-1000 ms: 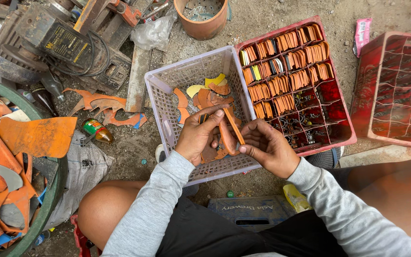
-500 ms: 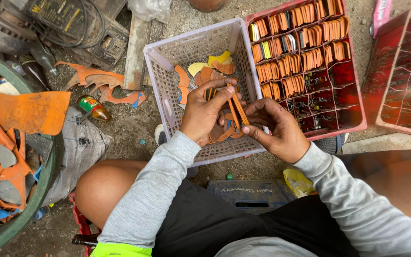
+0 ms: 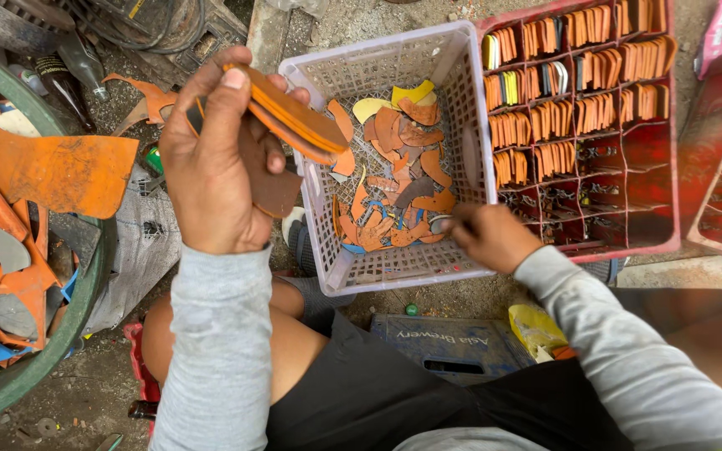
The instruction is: The person sorts orange and yellow plastic pieces from a white basket into a red crate with compartments. They pick up pieces, separate them, and place them into the crate while sitting on the ground.
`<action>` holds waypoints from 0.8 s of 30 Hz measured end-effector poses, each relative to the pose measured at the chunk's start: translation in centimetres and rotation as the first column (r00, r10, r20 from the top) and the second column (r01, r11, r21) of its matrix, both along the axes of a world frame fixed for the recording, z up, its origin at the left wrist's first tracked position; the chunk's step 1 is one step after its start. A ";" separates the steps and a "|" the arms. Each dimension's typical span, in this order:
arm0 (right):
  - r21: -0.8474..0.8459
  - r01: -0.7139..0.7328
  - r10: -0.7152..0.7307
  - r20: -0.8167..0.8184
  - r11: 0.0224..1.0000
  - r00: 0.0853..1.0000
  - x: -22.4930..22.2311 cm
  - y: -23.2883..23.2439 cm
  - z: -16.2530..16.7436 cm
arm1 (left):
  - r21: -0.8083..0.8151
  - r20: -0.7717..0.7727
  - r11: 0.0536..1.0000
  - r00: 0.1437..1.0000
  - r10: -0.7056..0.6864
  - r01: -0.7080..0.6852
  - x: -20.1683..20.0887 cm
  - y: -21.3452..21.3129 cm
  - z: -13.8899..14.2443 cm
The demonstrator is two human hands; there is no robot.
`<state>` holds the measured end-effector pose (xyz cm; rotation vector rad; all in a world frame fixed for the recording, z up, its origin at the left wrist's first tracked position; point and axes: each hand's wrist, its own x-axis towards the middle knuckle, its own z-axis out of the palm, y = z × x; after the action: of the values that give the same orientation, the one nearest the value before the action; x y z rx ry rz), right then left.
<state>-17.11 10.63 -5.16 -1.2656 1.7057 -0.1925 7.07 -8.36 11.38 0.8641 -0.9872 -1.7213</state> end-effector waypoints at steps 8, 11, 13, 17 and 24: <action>0.196 -0.069 0.090 -0.099 0.978 0.991 4.2 -4.8 -7.0 | 0.030 0.092 0.998 0.994 0.051 -0.054 -0.4 0.5 0.7; 0.194 0.203 -0.143 -0.287 0.960 0.947 4.5 -10.9 -9.8 | 0.047 0.062 0.996 0.995 0.074 -0.077 -0.3 0.4 1.0; 0.298 0.374 -0.276 -0.322 0.878 0.906 4.7 -13.7 -11.3 | 0.080 0.063 0.993 0.995 0.082 -0.087 -0.4 0.3 1.2; -0.097 0.510 -0.518 -0.234 0.855 0.823 5.2 -15.3 -12.8 | 0.155 0.078 0.980 0.991 0.111 -0.122 -0.6 0.3 1.6; 0.041 0.626 -0.615 -0.148 0.779 0.775 6.2 -14.2 -12.4 | 0.185 0.110 0.978 0.991 0.078 -0.097 -1.1 0.0 1.5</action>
<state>-10.93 -3.55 -17.51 -0.6096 2.1784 -0.4292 5.99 -8.34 12.93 1.1130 -0.8470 -1.7294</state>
